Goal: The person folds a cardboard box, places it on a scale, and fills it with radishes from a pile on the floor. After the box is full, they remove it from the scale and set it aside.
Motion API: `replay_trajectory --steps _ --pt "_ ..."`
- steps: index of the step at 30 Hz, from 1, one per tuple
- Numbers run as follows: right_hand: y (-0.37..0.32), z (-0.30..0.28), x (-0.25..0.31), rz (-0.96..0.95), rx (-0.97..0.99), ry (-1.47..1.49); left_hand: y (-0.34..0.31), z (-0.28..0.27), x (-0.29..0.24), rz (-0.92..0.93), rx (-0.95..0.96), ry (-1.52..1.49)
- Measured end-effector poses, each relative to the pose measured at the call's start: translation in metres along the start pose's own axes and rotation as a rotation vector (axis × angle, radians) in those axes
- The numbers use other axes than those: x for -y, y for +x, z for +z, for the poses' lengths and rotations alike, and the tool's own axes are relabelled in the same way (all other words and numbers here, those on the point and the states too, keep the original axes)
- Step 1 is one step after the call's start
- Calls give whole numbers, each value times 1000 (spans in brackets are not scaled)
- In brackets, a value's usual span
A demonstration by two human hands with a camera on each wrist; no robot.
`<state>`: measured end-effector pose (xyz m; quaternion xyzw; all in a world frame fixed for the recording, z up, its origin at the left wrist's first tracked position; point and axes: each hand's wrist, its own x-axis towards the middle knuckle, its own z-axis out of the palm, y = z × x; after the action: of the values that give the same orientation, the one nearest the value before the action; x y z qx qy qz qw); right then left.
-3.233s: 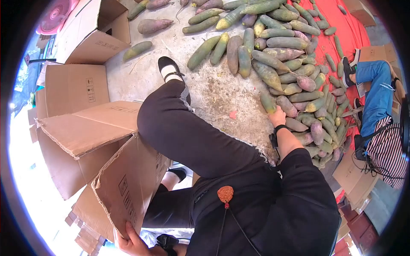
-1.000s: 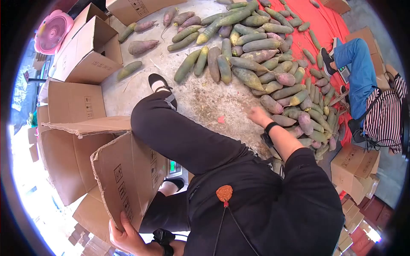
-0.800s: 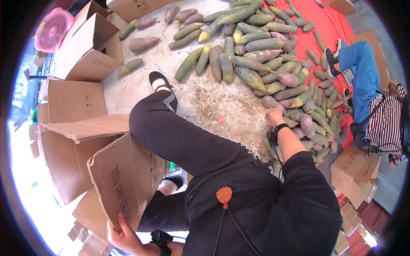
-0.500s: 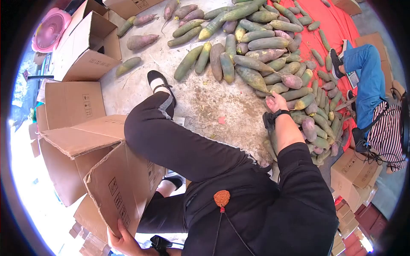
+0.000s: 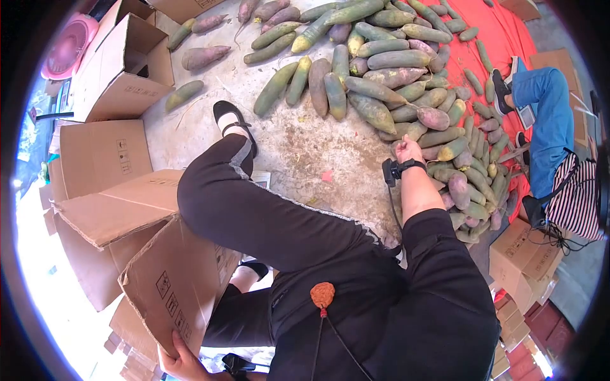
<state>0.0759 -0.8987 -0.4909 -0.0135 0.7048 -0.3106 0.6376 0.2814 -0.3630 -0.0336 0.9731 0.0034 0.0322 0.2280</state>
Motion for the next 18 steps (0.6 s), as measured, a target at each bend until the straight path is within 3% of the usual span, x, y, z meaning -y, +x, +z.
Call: replay_trajectory --steps 4,6,8,10,12,15,18 --pt "-16 -22 3 7 105 -159 -4 8 -26 103 -114 183" --pt "-33 -29 0 9 151 -396 -4 3 -23 108 -137 200" --pt "-27 -40 -14 60 192 -478 -3 0 -15 87 -33 219" --pt "-45 -40 -27 115 210 -458 -4 4 -11 136 -121 179" --pt "-47 -43 -36 195 302 -359 -6 4 -16 83 -99 200" --pt "-68 -27 -46 247 332 -329 -5 4 -20 145 -129 236" --pt "-86 -5 -48 239 541 -255 -6 5 -15 214 -158 268"
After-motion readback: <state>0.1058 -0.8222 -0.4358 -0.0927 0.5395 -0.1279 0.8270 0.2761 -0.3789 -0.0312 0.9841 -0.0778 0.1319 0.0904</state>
